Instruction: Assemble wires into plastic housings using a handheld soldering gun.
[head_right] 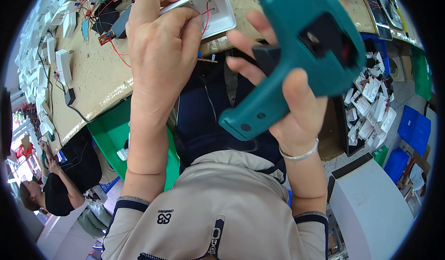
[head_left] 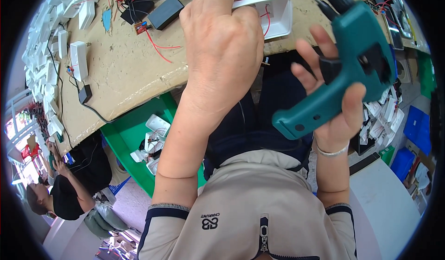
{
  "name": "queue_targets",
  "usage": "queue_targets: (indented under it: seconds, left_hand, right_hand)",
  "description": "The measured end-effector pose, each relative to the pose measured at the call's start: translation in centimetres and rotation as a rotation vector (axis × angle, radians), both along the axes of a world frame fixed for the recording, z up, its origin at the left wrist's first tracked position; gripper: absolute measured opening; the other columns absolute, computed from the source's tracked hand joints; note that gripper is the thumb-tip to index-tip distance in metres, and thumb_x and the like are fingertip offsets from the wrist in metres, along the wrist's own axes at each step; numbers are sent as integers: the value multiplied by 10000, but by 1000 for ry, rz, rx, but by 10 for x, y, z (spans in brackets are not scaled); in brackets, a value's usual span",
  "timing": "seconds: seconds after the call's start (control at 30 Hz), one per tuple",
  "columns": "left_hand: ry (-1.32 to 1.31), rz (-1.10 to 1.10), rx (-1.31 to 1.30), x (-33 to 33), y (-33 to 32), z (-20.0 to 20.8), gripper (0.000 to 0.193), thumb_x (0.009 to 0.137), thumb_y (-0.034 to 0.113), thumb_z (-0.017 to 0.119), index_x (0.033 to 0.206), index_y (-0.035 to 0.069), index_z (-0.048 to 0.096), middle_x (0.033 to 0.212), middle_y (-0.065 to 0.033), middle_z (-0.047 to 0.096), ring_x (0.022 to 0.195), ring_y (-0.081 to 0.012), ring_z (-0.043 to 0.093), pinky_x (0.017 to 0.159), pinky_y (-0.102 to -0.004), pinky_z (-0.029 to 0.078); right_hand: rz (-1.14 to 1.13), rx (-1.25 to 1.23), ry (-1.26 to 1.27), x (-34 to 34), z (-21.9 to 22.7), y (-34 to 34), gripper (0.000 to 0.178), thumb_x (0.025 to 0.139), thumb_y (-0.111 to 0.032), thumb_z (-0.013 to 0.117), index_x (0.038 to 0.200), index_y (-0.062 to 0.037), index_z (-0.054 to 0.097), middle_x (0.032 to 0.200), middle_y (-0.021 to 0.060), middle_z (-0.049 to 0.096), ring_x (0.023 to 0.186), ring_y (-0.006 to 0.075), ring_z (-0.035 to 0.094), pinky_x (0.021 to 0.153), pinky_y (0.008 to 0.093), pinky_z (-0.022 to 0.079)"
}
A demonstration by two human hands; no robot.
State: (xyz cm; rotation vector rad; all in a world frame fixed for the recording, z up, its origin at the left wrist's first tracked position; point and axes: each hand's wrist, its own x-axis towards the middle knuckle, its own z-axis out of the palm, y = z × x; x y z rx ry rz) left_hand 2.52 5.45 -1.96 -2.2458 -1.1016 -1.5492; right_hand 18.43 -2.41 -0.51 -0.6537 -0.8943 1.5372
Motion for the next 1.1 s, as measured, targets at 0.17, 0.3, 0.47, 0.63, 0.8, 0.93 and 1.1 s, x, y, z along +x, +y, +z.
queue_targets:
  seconds: [0.17, 0.3, 0.47, 0.63, 0.8, 0.93, 1.1]
  left_hand:
    - [-201, -194, 388, 1, 12, -14, 78, 617, -9, 585, 665, -12, 524, 840, -144, 492, 768, -289, 476, 665, -358, 355]
    - [-179, -179, 368, -1, 11, -14, 76, 616, -10, 584, 658, -12, 521, 834, -142, 489, 763, -289, 474, 662, -358, 353]
    - [-196, -186, 366, 1, 12, -16, 75, 614, -13, 582, 648, -11, 516, 828, -139, 487, 759, -288, 472, 659, -360, 352]
    - [-219, -203, 361, 3, 12, -14, 78, 599, -18, 578, 623, -7, 505, 815, -130, 480, 751, -282, 466, 647, -356, 348]
    - [-216, -192, 330, 4, 9, -14, 77, 596, -18, 575, 621, -7, 503, 810, -128, 478, 748, -280, 465, 643, -353, 347]
    - [-213, -182, 364, 4, 12, -12, 75, 598, -19, 572, 624, -7, 503, 811, -130, 476, 747, -282, 464, 644, -353, 347]
    - [-208, -184, 368, 4, 12, -14, 75, 602, -20, 569, 636, -11, 503, 815, -136, 475, 751, -284, 464, 648, -355, 348]
  right_hand:
    - [-104, -53, -239, 32, 5, -37, 777, 731, -442, 619, 1237, 55, 299, 1145, 238, 462, 832, 247, 567, 638, 286, 507]
    - [-194, -20, -466, 42, 9, -59, 765, 695, -432, 664, 1180, 68, 349, 1051, 215, 517, 661, 143, 561, 507, 196, 471]
    - [-224, -137, -639, 42, 14, -80, 718, 644, -479, 687, 1057, 64, 465, 971, 158, 546, 608, 129, 558, 506, 192, 447]
    - [-180, -207, -655, 36, 16, -78, 702, 644, -452, 706, 1059, 63, 469, 939, 142, 556, 612, 129, 552, 516, 212, 447]
    - [-160, -221, -605, 31, 18, -71, 666, 655, -394, 722, 1068, 62, 469, 944, 138, 558, 627, 128, 545, 532, 224, 442]
    - [-129, -241, -623, 30, 19, -68, 659, 654, -365, 731, 1079, 59, 458, 932, 127, 553, 640, 128, 543, 548, 227, 443]
    - [-127, -253, -631, 29, 19, -67, 667, 652, -355, 735, 1091, 56, 448, 919, 125, 547, 648, 130, 542, 558, 231, 445]
